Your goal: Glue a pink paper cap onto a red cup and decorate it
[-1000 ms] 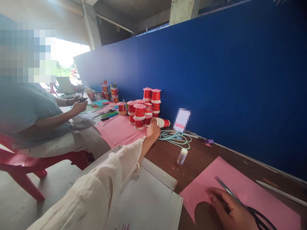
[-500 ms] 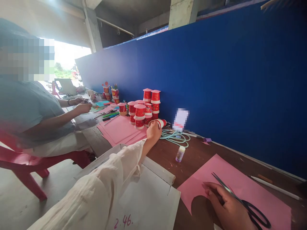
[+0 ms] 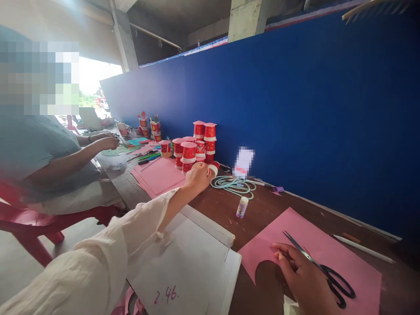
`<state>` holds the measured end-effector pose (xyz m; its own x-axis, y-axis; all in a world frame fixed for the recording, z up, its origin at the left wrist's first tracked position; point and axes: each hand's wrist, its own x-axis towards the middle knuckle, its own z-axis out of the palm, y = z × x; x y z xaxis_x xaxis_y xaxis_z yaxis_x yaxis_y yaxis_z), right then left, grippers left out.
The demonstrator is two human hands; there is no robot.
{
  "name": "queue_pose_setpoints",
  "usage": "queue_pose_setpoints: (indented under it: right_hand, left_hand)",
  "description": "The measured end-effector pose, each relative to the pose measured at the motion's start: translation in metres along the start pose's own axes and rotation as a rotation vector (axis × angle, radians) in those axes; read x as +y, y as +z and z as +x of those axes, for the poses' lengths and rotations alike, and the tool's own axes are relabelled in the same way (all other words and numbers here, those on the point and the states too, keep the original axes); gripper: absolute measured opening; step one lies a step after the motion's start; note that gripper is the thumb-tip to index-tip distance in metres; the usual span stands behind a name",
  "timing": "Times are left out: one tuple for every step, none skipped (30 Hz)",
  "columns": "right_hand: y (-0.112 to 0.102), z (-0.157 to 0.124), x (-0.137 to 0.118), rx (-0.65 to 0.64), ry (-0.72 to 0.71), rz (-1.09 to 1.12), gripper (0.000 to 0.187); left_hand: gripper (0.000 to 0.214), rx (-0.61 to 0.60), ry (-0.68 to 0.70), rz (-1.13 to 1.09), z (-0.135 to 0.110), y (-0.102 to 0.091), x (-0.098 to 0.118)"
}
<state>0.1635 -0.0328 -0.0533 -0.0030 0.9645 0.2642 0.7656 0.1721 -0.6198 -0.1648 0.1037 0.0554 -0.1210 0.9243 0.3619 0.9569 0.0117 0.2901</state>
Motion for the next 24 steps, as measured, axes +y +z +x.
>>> queue_pose_setpoints:
  right_hand:
    - [0.000,-0.001,-0.001,0.003,0.005,0.015,0.030]
    - [0.001,-0.003,-0.001,0.010,0.013,0.034,0.030]
    - [0.001,-0.004,-0.001,0.021,0.024,0.059,0.031]
    - [0.001,-0.006,-0.001,0.048,0.040,0.089,0.032]
    - [0.000,-0.008,-0.002,0.086,0.062,0.126,0.034]
    - [-0.001,-0.009,-0.002,0.130,0.091,0.168,0.037]
    - [-0.003,-0.010,-0.003,0.168,0.124,0.215,0.040]
    - [-0.005,-0.011,-0.004,0.193,0.158,0.266,0.043]
    - [-0.008,-0.011,-0.006,0.208,0.191,0.313,0.046]
    - [-0.011,-0.012,-0.008,0.205,0.220,0.358,0.049]
    - [-0.014,-0.011,-0.009,0.202,0.244,0.405,0.052]
    - [-0.016,-0.010,-0.009,0.208,0.262,0.454,0.055]
    - [-0.019,-0.010,-0.009,0.217,0.272,0.525,0.059]
    - [-0.020,-0.008,-0.009,0.220,0.257,0.653,0.062]
    - [-0.022,-0.007,-0.008,0.232,0.239,0.789,0.066]
    - [-0.023,-0.007,-0.007,0.281,0.237,0.880,0.066]
    - [-0.023,-0.006,-0.006,0.319,0.256,0.914,0.064]
    - [-0.023,-0.006,-0.006,0.306,0.248,0.950,0.060]
    - [-0.022,-0.006,-0.007,0.323,0.229,0.989,0.057]
    - [-0.021,-0.006,-0.008,0.298,0.212,1.029,0.054]
    - [-0.020,-0.006,-0.010,0.271,0.189,1.067,0.051]
    - [-0.019,-0.007,-0.012,0.263,0.182,1.079,0.049]
    - [-0.018,-0.007,-0.014,0.248,0.197,1.077,0.047]
    - [-0.018,-0.008,-0.017,0.241,0.227,1.065,0.046]
  left_hand:
    - [0.013,0.017,0.028,0.033,-0.010,-0.009,-0.003]
    - [0.014,0.028,0.042,0.044,-0.020,-0.019,-0.004]
    - [0.013,0.050,0.036,0.036,-0.031,-0.029,-0.004]
    - [0.013,0.096,0.007,-0.010,-0.043,-0.038,0.000]
    - [0.015,0.166,-0.020,-0.109,-0.054,-0.046,0.007]
    - [0.018,0.230,-0.028,-0.265,-0.064,-0.052,0.017]
    - [0.023,0.237,-0.004,-0.475,-0.075,-0.055,0.030]
    - [0.027,0.183,-0.007,-0.720,-0.085,-0.056,0.046]
    - [0.029,0.049,-0.034,-0.995,-0.094,-0.053,0.064]
    - [0.031,-0.177,-0.069,-1.270,-0.104,-0.048,0.083]
    - [0.034,-0.417,-0.102,-1.508,-0.113,-0.040,0.101]
    - [0.039,-0.599,-0.136,-1.698,-0.122,-0.030,0.118]
    - [0.043,-0.716,-0.170,-1.828,-0.131,-0.019,0.133]
    - [0.045,-0.811,-0.186,-1.896,-0.139,-0.007,0.145]
    - [0.047,-0.876,-0.191,-1.922,-0.146,0.005,0.154]
    - [0.048,-0.892,-0.202,-1.945,-0.152,0.017,0.159]
    - [0.048,-0.873,-0.212,-1.953,-0.156,0.029,0.162]
    - [0.047,-0.846,-0.234,-1.932,-0.160,0.038,0.163]
    - [0.047,-0.850,-0.248,-1.904,-0.163,0.047,0.163]
    - [0.048,-0.872,-0.240,-1.871,-0.165,0.053,0.162]
    - [0.047,-0.885,-0.241,-1.852,-0.166,0.058,0.161]
    - [0.046,-0.904,-0.237,-1.838,-0.168,0.061,0.161]
    - [0.046,-0.919,-0.234,-1.826,-0.169,0.062,0.161]
    - [0.046,-0.932,-0.233,-1.813,-0.170,0.063,0.161]
